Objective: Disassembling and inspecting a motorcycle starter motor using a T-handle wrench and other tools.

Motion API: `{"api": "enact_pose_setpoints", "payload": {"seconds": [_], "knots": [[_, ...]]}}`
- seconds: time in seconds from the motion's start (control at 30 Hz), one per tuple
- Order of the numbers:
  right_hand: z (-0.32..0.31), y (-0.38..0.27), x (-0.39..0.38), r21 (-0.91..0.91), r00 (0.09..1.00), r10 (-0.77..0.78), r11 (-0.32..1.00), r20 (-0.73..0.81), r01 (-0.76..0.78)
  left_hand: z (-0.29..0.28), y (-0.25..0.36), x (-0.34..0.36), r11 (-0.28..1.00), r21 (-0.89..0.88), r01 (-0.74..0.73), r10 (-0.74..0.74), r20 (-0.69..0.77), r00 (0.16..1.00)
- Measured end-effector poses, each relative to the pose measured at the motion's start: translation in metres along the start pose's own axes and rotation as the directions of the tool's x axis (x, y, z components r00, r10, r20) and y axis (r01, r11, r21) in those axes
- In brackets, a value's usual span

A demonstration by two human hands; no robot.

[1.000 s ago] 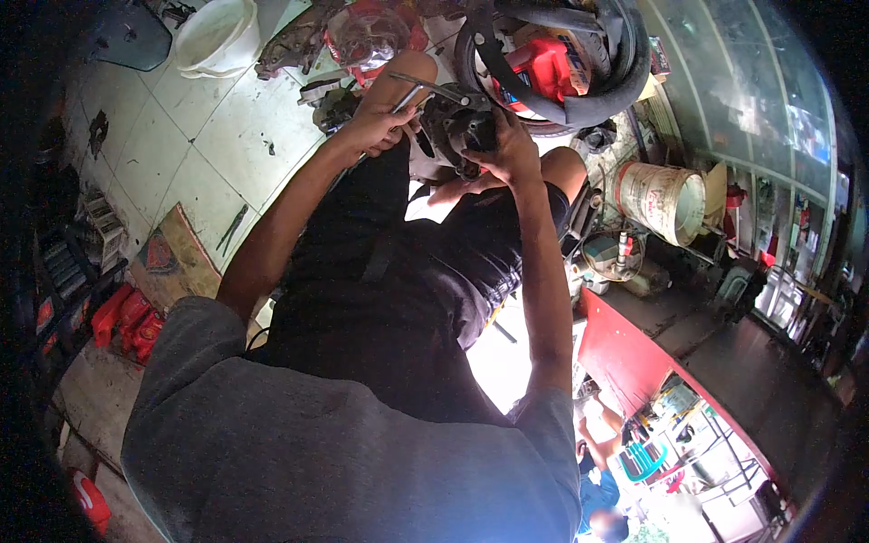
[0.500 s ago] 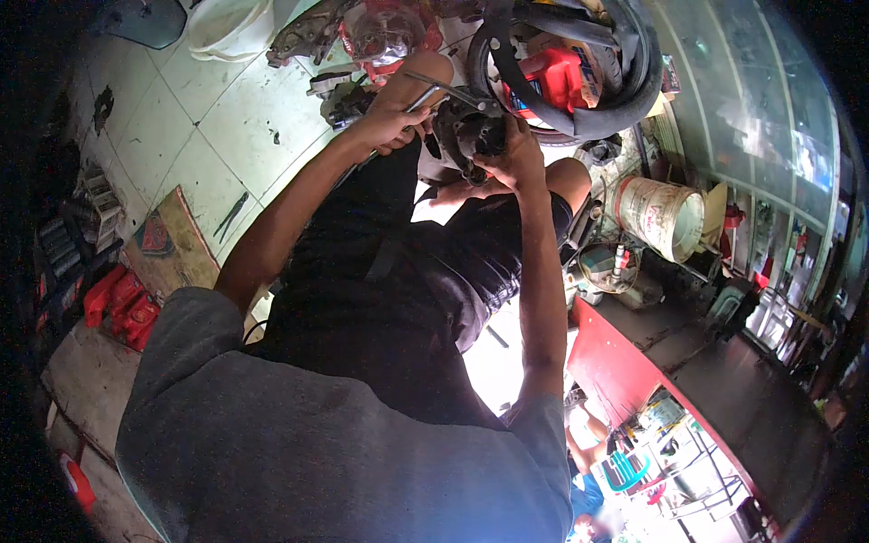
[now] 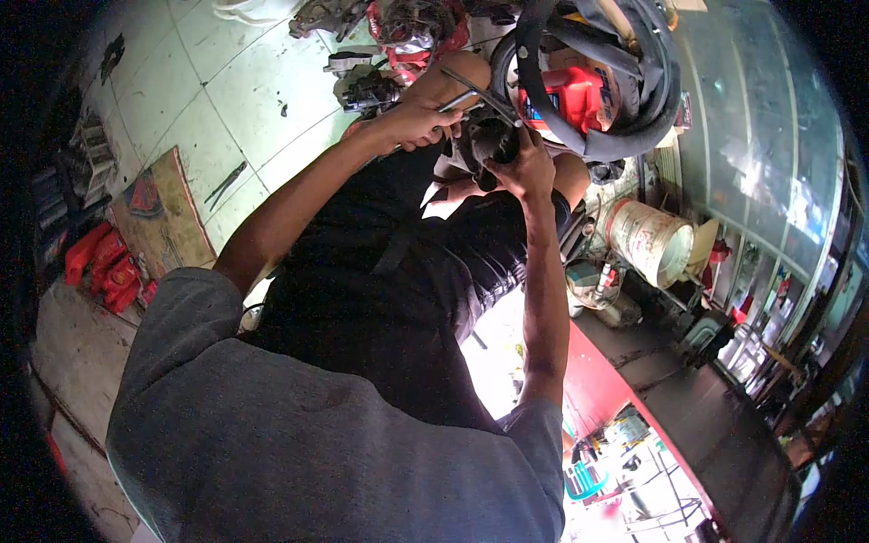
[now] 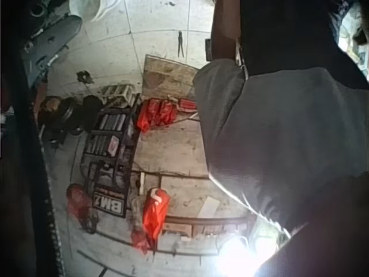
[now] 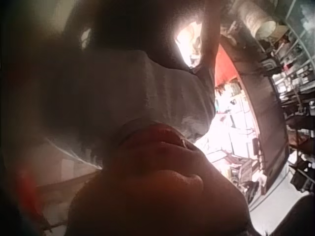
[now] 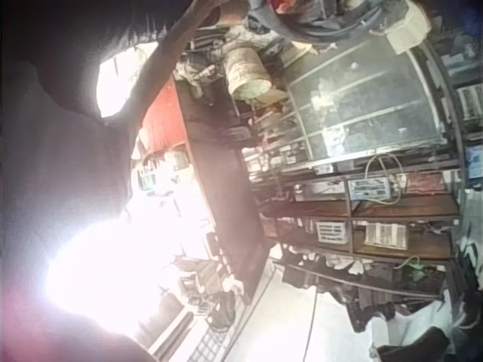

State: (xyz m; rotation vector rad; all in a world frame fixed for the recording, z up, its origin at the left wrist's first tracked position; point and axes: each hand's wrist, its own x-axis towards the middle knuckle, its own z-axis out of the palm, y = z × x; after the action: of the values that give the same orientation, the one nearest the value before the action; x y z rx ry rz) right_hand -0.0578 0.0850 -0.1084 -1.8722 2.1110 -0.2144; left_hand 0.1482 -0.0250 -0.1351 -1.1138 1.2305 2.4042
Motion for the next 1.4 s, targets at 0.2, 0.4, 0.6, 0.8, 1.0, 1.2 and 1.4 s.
{"api": "enact_pose_setpoints", "payload": {"seconds": [0.2, 0.4, 0.6, 0.8, 1.0, 1.2, 1.4], "knots": [[0.009, 0.006, 0.0, -0.05, 0.999, -0.035, 0.998, 0.011, 0.035, 0.013, 0.0, -0.019, 0.973, -0.062, -0.224, 0.222, -0.041, 0.974], [0.012, 0.029, 0.01, -0.154, 0.992, -0.127, 0.98, 0.02, 0.128, 0.03, 0.007, -0.036, 0.964, -0.019, -0.266, 0.267, 0.013, 0.964], [0.038, 0.062, 0.015, -0.036, 0.984, -0.093, 0.994, 0.154, 0.1, 0.052, 0.009, -0.03, 0.956, -0.035, -0.292, 0.293, 0.049, 0.955], [0.046, 0.059, 0.008, 0.108, 0.99, -0.086, 0.991, 0.114, 0.073, 0.055, 0.008, -0.031, 0.961, -0.015, -0.275, 0.275, 0.077, 0.958], [0.063, 0.109, 0.017, 0.235, 0.981, 0.064, 0.966, 0.183, -0.107, 0.062, 0.018, -0.028, 0.962, -0.014, -0.273, 0.273, 0.118, 0.955], [0.023, 0.031, 0.01, 0.165, 0.975, -0.219, 0.961, -0.04, 0.223, 0.052, 0.007, -0.032, 0.969, -0.043, -0.242, 0.244, 0.044, 0.969], [-0.029, 0.025, 0.001, 0.24, 0.996, 0.031, 0.97, 0.087, -0.051, 0.034, 0.01, -0.03, 0.979, -0.146, -0.144, 0.166, 0.149, 0.975]]}}
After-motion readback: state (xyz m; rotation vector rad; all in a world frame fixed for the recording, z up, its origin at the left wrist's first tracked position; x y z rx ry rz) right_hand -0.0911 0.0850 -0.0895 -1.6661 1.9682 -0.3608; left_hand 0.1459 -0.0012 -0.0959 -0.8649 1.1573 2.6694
